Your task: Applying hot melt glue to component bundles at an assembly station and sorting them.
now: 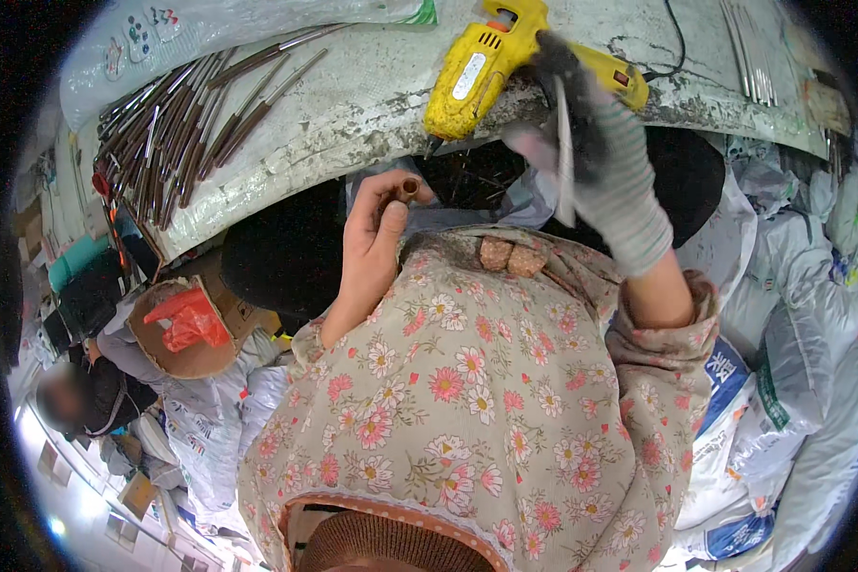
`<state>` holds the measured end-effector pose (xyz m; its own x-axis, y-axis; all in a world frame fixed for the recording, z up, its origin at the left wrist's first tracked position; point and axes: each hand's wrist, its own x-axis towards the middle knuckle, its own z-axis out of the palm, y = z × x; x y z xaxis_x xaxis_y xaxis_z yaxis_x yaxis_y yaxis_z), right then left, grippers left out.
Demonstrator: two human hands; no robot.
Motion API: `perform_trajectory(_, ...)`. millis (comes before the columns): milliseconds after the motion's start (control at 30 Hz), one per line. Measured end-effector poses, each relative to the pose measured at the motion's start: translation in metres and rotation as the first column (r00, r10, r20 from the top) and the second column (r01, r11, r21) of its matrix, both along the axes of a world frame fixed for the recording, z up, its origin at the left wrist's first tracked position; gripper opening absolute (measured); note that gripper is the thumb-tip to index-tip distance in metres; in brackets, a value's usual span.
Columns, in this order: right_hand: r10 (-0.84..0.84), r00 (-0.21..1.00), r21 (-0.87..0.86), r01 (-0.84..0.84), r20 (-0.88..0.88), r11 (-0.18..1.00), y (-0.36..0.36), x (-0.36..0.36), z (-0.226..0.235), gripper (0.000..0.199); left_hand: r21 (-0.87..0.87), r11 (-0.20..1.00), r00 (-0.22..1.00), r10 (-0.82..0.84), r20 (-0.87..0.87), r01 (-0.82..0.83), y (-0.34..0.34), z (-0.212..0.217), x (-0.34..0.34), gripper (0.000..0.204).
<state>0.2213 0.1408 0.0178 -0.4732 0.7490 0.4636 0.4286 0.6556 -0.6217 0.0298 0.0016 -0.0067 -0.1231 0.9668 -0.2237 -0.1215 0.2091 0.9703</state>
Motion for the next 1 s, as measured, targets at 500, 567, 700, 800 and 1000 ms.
perform_trajectory(500,-0.153,0.939,-0.925,-0.258,-0.308,0.278,-0.042,-0.021,0.039,0.058,0.266,0.963,0.816,0.114,-0.567,0.05,0.001,0.003,-0.009,0.02)
perform_trajectory(567,-0.154,0.951,-0.94,-0.221,-0.266,0.261,-0.041,-0.023,0.045,0.058,0.281,0.958,0.8,0.129,-0.586,0.051,0.003,0.004,-0.012,0.022)
perform_trajectory(700,-0.116,0.96,-0.742,-0.119,-0.257,0.659,-0.036,-0.021,0.046,0.056,0.258,0.966,0.79,0.141,-0.597,0.023,0.004,0.005,-0.014,0.023)
perform_trajectory(800,-0.219,0.953,-0.953,-0.147,-0.207,0.264,-0.014,0.023,0.052,0.032,0.301,0.952,0.753,0.154,-0.64,0.061,0.009,0.004,-0.016,0.023)
perform_trajectory(1000,0.075,0.982,-0.858,-0.186,-0.171,0.479,-0.049,-0.022,0.018,0.021,0.302,0.94,0.764,0.077,-0.641,0.159,0.008,0.015,0.004,0.028)
